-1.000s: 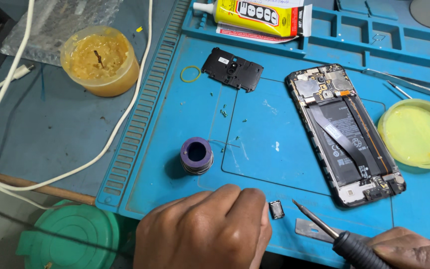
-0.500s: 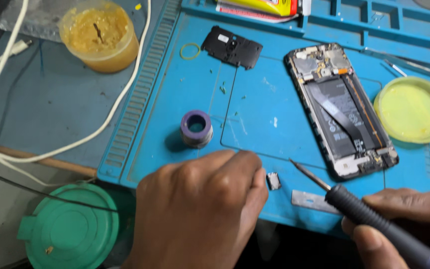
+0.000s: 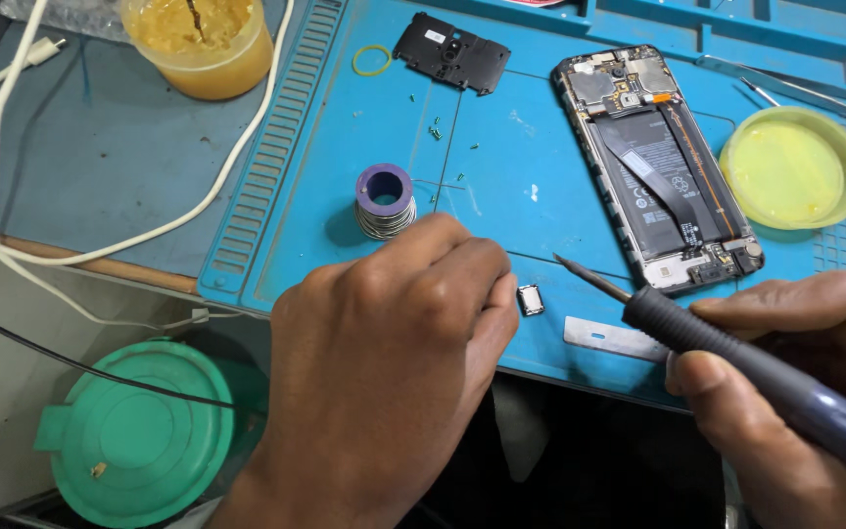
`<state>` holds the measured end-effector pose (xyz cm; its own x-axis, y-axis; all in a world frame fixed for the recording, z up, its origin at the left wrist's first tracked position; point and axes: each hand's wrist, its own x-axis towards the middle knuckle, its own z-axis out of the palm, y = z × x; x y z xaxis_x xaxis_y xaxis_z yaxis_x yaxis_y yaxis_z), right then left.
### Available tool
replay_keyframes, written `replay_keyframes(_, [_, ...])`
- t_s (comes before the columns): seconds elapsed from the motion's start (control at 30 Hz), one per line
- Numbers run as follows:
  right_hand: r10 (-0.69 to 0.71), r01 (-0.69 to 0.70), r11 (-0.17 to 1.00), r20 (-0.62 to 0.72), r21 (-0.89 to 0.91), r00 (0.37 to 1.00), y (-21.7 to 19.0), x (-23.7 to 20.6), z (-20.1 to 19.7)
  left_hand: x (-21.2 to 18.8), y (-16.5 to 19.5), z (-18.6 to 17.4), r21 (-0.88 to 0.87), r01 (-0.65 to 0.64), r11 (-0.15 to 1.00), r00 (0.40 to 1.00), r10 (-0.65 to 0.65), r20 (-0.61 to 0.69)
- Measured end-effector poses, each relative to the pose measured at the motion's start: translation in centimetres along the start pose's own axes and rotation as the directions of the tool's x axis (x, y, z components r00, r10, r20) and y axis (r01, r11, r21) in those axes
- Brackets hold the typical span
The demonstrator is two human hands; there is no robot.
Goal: The person solders a small electronic component onto a thin metal strip on a blue repair mat, using a soldering iron with flux and solder wire, while a disassembled smartphone lies nearby. They periodically reposition the strip, dip the iron in flux, and continue soldering the component along the strip.
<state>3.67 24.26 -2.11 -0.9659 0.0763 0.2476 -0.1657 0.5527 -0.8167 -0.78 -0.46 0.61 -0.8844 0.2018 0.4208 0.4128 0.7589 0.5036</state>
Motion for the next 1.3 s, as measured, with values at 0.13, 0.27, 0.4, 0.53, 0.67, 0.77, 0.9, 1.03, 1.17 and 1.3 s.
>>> replay_keyframes(0.13, [-0.006, 0.006, 1.0, 0.022, 0.01, 1.0, -0.1, -0.1, 0.2, 0.0, -0.1, 0.2, 0.048, -0.02, 0.999, 0.999, 0.018, 0.029])
replay_keyframes(0.27, [0.018, -0.018, 1.0, 0.022, -0.015, 1.0, 0.0, 0.0, 0.2, -0.1, 0.1, 0.3, 0.045, -0.055, 0.997, 0.997, 0.053, 0.053])
replay_keyframes(0.4, [-0.02, 0.017, 0.997, 0.048, 0.077, 0.999, 0.2, 0.0, 0.4, 0.1, 0.3, 0.4, 0.083, -0.057, 0.995, 0.996, 0.05, 0.076])
replay_keyframes(0.53, [0.001, -0.005, 0.994, 0.039, 0.11, 0.999, 0.6, -0.2, 0.4, 0.1, 0.3, 0.3, 0.054, -0.059, 0.997, 0.996, 0.056, 0.066])
replay_keyframes(0.67, [-0.012, 0.003, 0.99, 0.062, 0.142, 0.998, 0.8, -0.1, 0.2, 0.1, 0.2, 0.4, 0.087, -0.056, 0.995, 0.996, 0.049, 0.077])
replay_keyframes(0.77, [0.005, -0.012, 0.994, 0.057, 0.111, 0.998, 0.8, -0.1, 0.3, 0.1, 0.2, 0.5, 0.096, -0.041, 0.995, 0.995, 0.032, 0.089])
replay_keyframes(0.9, [0.0, -0.005, 0.995, 0.055, 0.098, 0.998, 0.7, -0.1, 0.4, 0.0, 0.3, 0.4, 0.085, -0.037, 0.996, 0.995, 0.029, 0.095])
replay_keyframes(1.03, [0.037, -0.04, 0.998, 0.061, 0.05, 0.997, 0.7, -0.2, 0.3, -0.1, 0.4, 0.4, 0.065, -0.024, 0.998, 0.994, 0.017, 0.108])
replay_keyframes(1.17, [-0.002, -0.003, 0.997, 0.061, 0.083, 0.998, 1.0, -0.3, 0.4, -0.2, 0.3, 0.5, 0.062, -0.034, 0.998, 0.996, 0.029, 0.08])
replay_keyframes(1.3, [-0.012, 0.007, 0.997, 0.065, 0.077, 0.998, 1.2, -0.2, 0.4, -0.1, 0.4, 0.6, 0.093, -0.044, 0.995, 0.997, 0.038, 0.062])
